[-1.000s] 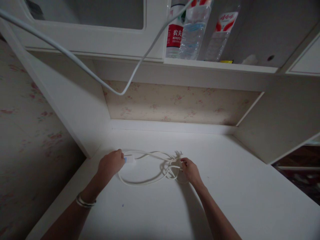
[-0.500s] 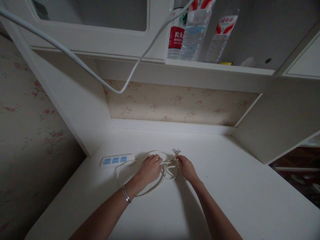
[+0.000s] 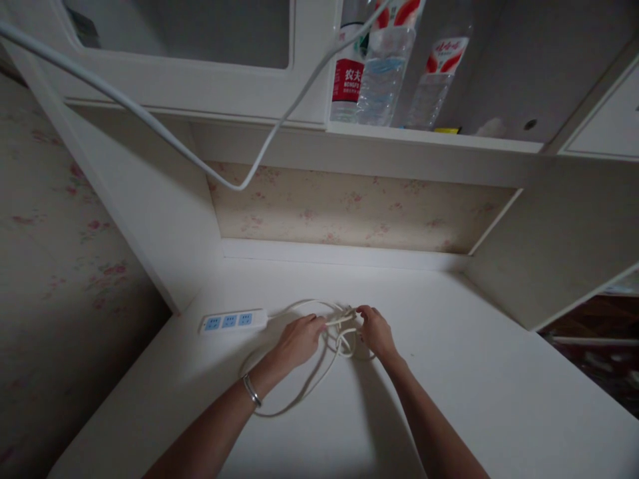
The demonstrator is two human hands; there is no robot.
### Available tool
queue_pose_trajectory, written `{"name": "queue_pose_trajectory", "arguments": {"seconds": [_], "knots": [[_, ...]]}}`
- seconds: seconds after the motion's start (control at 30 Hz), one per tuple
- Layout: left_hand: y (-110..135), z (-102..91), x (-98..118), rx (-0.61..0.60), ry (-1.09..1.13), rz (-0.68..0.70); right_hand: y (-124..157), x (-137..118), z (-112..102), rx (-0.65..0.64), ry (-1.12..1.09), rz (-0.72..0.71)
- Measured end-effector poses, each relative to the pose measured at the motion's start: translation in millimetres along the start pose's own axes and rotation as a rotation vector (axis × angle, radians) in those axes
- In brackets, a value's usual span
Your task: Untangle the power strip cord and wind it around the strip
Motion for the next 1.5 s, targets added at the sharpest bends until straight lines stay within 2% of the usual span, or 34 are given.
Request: {"name": "queue_pose_trajectory", "arguments": {"seconds": [0.1, 0.27, 0.37, 0.47, 0.57, 0.63, 0.73, 0.77, 0.8, 0.9, 0.93, 1.0, 1.1, 1.2, 1.33, 1.43, 1.5], "knots": [[6.7, -6.2, 4.0, 0.058, 0.101, 0.011, -0.8, -6.6, 0.5, 0.002, -0.015, -0.016], [9.1, -3.5, 10.3, 0.092, 0.258, 0.05, 0.1, -17.4, -2.9, 0.005, -0.044, -0.123], [6.3, -6.0, 11.3, 0.193, 0.381, 0.039, -3.8, -14.5, -2.0, 0.011, -0.124, -0.132], [5.0, -16.4, 8.5, 0.325, 0.485, -0.027, -8.9, -5.7, 1.3, 0.036, -0.176, -0.092], [7.3, -31.8, 4.4, 0.395, 0.563, -0.106, -8.7, -2.1, 1.0, 0.07, -0.19, -0.074], [9.8, -42.7, 3.2, 0.424, 0.645, -0.158, -1.2, -9.3, -5.2, 0.118, -0.196, -0.078], [10.8, -56.3, 7.0, 0.419, 0.879, -0.227, 27.2, -39.3, -23.6, 0.185, -0.344, -0.12], [9.8, -60.0, 10.1, 0.407, 0.969, -0.236, 40.7, -53.6, -29.8, 0.144, -0.461, -0.147], [8.1, -63.5, 13.8, 0.393, 1.051, -0.234, 55.2, -69.3, -33.9, 0.012, -0.598, -0.174], [0.4, -72.5, 25.5, 0.375, 1.219, -0.205, 96.9, -115.0, -37.5, -0.476, -0.921, -0.233], [-2.4, -74.8, 28.5, 0.383, 1.259, -0.203, 106.3, -126.0, -36.3, -0.577, -1.02, -0.226], [-7.3, -78.1, 32.6, 0.389, 1.342, -0.227, 114.2, -139.0, -31.4, -0.639, -1.163, -0.177], [-12.2, -80.7, 35.5, 0.361, 1.449, -0.276, 106.3, -141.5, -24.8, -0.505, -1.174, -0.107], [-14.9, -81.5, 37.0, 0.272, 1.448, -0.284, 95.3, -139.6, -29.0, -0.398, -1.065, -0.127], [-17.8, -76.9, 37.6, 0.168, 1.389, -0.212, 90.9, -138.8, -52.8, -0.305, -0.988, -0.196], [-20.0, -65.4, 31.5, 0.198, 1.382, -0.138, 87.6, -131.6, -76.1, -0.263, -0.976, -0.17], [-20.6, -51.9, 21.9, 0.242, 1.329, -0.152, 82.3, -121.3, -92.7, -0.237, -1.005, -0.131]]}}
Point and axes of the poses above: each hand's wrist, its own y-axis away from the middle knuckle, its own z-axis out of the palm, x = y × z, the point moved 2 cm from there along -y, towards the middle knuckle, and after that the axes turned 6 degrees about z, right-handed, at the moved point
